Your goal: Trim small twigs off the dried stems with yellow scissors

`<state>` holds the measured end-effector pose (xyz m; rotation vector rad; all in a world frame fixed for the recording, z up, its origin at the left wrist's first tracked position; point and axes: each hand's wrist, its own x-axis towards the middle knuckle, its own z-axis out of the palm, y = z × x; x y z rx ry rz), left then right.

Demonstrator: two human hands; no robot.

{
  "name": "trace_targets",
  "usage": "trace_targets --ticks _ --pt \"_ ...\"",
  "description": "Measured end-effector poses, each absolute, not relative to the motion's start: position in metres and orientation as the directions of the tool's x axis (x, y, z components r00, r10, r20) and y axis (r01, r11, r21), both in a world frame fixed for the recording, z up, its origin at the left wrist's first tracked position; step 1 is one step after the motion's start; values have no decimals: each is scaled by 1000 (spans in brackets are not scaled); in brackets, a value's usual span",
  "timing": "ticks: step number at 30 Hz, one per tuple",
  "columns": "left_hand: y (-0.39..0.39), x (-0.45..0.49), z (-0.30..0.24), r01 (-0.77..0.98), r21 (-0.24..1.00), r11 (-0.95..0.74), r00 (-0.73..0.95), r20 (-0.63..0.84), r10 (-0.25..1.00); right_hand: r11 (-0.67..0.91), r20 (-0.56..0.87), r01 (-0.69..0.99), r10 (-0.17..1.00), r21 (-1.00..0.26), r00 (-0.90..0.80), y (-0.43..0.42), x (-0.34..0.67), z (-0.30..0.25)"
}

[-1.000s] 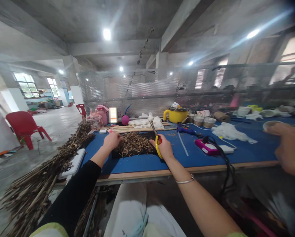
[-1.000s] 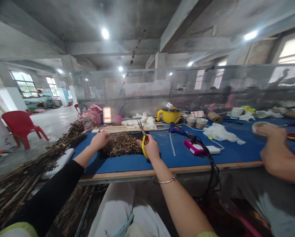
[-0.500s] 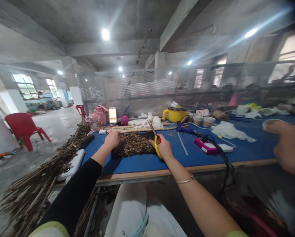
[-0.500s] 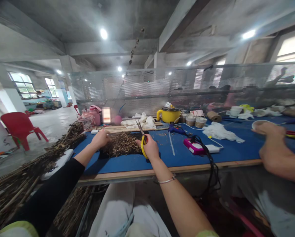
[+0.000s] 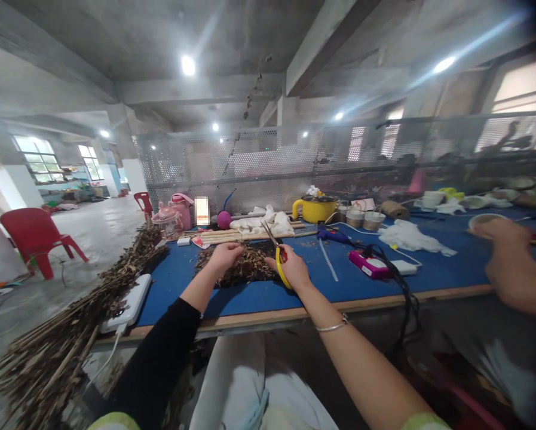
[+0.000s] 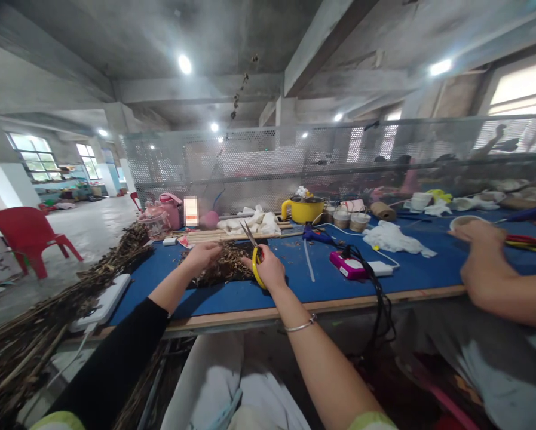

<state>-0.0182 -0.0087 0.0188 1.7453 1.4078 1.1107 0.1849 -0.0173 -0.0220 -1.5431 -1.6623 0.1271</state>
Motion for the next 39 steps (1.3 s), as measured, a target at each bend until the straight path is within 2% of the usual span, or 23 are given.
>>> trace_targets --ticks 2,4,9,17,23,30,39 --pt "-12 3 11 223 955 -194 113 172 979 260 495 778 866 -572 74 -19 184 -22" --pt "-15 17 3 88 980 -181 160 165 973 300 518 784 855 -544 32 -20 183 -22" --pt "-19 18 -9 -17 990 -141 187 142 972 371 567 790 823 -488 -36 -22 181 -22" --pt "-20 13 -14 45 980 -196 193 184 964 381 517 789 851 -482 -96 -23 181 -23" --pt "-22 15 -16 108 979 -173 256 141 956 368 526 801 847 -472 -79 -22 182 -22" --pt "-25 17 -16 62 990 -129 353 100 930 426 561 764 822 -484 -103 -19 182 -24" --pt "-25 18 -17 66 991 -116 324 89 942 427 569 765 816 -482 -97 -16 182 -25"
